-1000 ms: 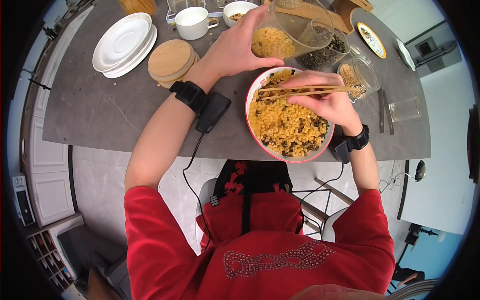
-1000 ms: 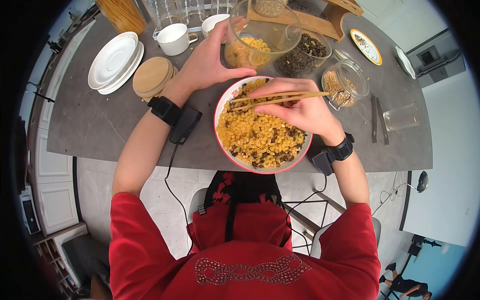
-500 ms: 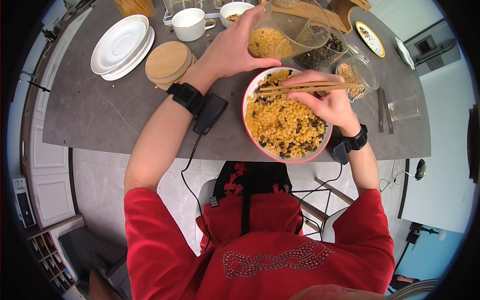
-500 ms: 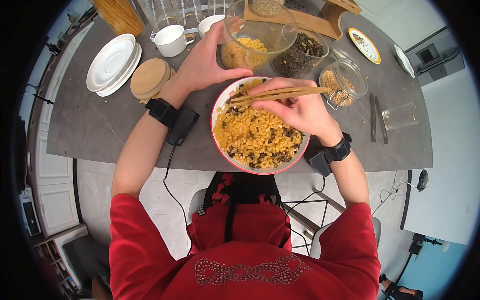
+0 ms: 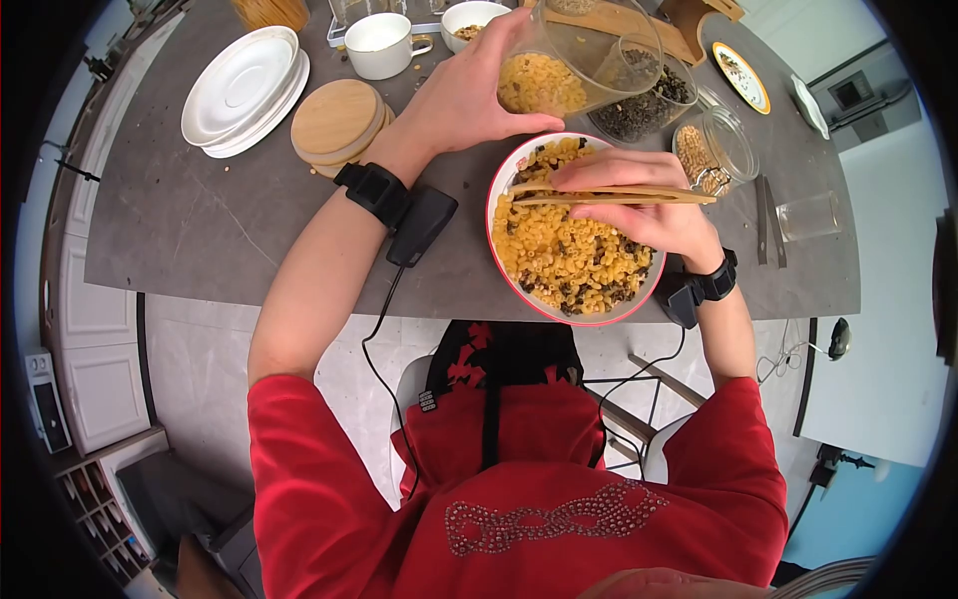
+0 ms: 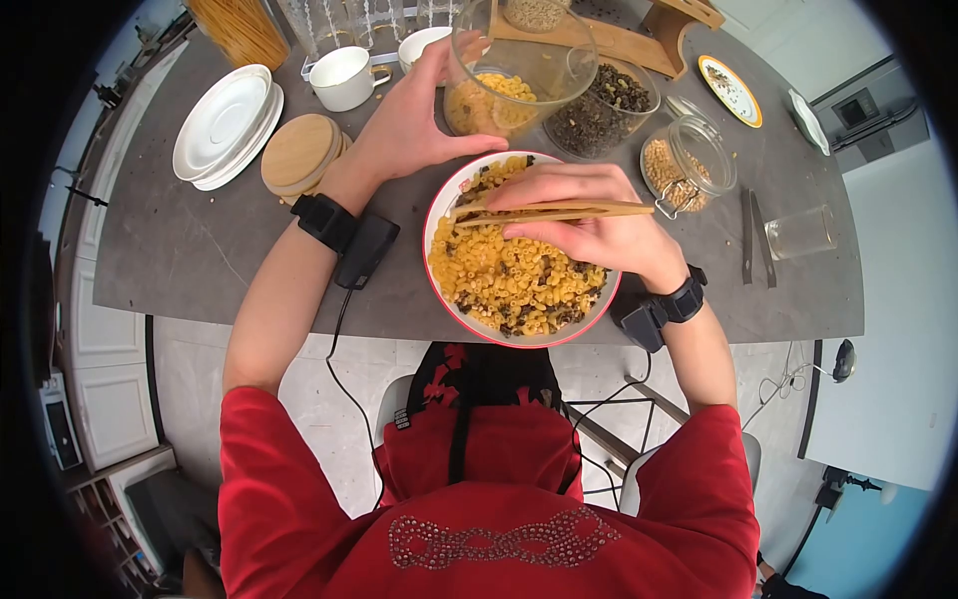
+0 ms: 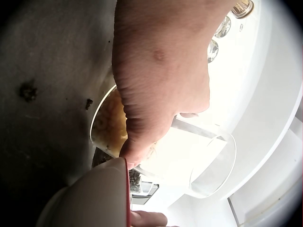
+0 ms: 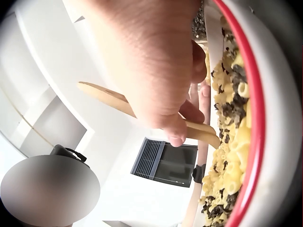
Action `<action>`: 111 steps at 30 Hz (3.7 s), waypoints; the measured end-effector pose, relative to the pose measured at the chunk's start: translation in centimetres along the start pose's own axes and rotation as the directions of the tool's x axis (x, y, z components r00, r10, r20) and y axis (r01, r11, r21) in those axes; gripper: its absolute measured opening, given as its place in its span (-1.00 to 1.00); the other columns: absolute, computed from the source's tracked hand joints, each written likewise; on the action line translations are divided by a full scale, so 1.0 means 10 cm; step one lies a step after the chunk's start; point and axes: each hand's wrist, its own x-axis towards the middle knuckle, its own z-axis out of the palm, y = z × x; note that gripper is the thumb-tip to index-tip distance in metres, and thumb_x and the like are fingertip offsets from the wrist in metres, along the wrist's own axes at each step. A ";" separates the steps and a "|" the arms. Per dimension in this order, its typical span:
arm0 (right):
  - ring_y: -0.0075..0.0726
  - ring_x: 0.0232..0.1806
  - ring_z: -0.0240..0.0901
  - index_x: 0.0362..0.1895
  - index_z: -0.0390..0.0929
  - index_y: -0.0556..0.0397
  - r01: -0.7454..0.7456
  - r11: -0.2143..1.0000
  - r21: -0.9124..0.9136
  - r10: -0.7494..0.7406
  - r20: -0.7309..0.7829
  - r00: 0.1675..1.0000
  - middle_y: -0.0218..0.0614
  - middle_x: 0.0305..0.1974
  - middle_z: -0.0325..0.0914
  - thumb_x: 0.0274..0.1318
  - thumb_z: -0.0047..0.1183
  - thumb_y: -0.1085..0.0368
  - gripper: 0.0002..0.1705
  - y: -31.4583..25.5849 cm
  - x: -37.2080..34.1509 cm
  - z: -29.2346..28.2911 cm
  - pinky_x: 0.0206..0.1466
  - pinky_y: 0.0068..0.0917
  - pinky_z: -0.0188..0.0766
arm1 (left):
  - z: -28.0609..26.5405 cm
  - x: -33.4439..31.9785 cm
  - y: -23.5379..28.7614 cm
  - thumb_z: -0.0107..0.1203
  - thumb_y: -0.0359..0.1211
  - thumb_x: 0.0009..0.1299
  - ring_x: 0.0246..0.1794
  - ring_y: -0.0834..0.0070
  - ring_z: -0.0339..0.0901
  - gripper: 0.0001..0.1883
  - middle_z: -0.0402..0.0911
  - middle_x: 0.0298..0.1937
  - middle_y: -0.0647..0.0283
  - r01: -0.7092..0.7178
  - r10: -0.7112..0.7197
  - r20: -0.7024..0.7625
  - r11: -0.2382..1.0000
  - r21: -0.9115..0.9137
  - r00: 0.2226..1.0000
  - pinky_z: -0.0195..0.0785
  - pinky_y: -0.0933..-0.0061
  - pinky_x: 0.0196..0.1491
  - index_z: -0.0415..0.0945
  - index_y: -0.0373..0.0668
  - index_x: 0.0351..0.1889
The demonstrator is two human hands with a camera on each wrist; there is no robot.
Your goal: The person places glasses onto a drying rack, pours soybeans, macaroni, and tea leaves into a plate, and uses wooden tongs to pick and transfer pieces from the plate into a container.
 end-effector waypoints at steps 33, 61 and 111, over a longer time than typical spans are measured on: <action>-0.25 -0.13 0.72 -0.09 0.76 0.17 -0.254 0.946 0.200 0.242 0.085 0.967 -0.17 -0.15 0.79 0.18 0.40 0.27 -0.72 -0.09 -0.05 -0.09 0.00 -0.26 0.60 | 0.00 0.03 0.02 0.61 -0.01 0.14 0.47 0.14 0.43 0.09 0.41 0.50 0.04 -0.011 0.011 -0.002 1.000 0.012 1.000 0.33 0.14 0.48 0.16 -0.18 0.51; -0.20 -0.16 0.69 -0.09 0.76 0.23 -0.305 0.813 0.497 0.137 0.346 0.928 -0.15 -0.15 0.77 0.19 0.42 0.26 -0.69 -0.07 -0.16 -0.23 -0.07 -0.32 0.56 | 0.00 0.02 0.01 0.66 -0.17 0.12 0.51 0.26 0.41 0.14 0.40 0.51 0.04 0.025 -0.025 0.018 0.999 -0.025 1.000 0.35 0.20 0.48 0.11 -0.23 0.56; -0.31 -0.14 0.67 -0.10 0.76 0.19 -0.271 0.888 0.371 0.177 0.269 0.947 -0.21 -0.19 0.76 0.25 0.32 0.35 -0.80 -0.10 -0.25 -0.47 -0.02 -0.40 0.54 | 0.00 0.03 -0.01 0.63 -0.07 0.14 0.46 0.27 0.46 0.07 0.46 0.46 0.01 0.021 -0.020 0.028 0.999 -0.046 0.999 0.36 0.21 0.47 0.16 -0.27 0.47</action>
